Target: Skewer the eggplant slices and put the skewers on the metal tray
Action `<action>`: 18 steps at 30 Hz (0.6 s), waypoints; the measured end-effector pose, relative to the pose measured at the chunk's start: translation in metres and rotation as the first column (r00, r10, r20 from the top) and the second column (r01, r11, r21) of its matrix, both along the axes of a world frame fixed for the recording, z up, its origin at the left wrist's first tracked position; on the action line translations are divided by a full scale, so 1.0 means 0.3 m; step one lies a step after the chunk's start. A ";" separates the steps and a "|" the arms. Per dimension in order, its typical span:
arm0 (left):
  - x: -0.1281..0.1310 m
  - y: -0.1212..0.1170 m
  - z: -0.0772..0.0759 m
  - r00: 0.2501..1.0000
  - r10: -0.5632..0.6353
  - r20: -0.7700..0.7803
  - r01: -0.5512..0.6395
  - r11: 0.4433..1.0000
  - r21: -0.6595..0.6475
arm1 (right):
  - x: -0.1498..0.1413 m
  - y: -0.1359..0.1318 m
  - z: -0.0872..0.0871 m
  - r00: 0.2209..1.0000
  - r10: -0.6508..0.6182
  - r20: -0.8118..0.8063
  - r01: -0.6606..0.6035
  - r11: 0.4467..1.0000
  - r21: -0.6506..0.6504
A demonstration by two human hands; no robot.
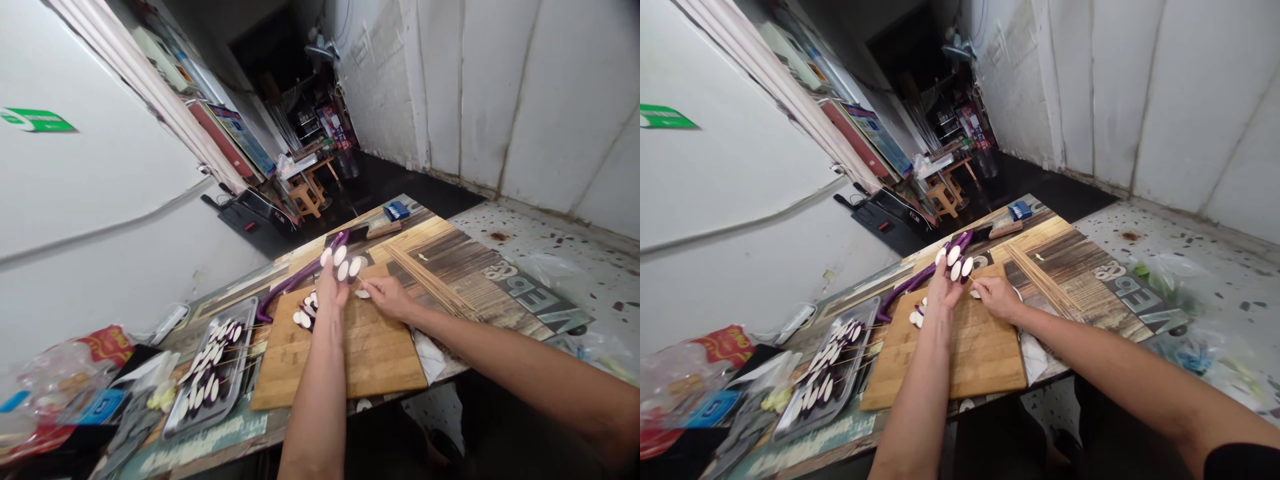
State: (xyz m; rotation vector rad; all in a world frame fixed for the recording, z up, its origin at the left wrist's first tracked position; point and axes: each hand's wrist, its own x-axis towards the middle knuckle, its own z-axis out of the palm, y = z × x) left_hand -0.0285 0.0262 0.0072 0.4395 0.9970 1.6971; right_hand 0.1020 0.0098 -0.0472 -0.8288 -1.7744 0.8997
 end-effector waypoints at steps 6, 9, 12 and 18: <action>-0.056 0.008 -0.002 0.995 0.097 0.002 -0.097 0.995 0.027 | 0.006 0.001 -0.002 0.997 0.072 0.036 -0.071 0.997 -0.023; -0.054 0.013 -0.007 0.996 0.088 0.026 -0.088 0.996 -0.005 | 0.007 0.001 -0.002 0.997 0.076 0.036 -0.075 0.997 -0.019; -0.034 0.016 -0.005 0.997 0.055 0.048 -0.053 0.997 -0.053 | 0.007 0.002 0.002 0.996 0.085 0.031 -0.085 0.996 -0.017; -0.063 -0.037 0.033 0.967 0.196 -0.165 -0.186 0.980 0.073 | 0.011 0.006 0.014 1.000 0.021 0.009 -0.021 0.999 -0.036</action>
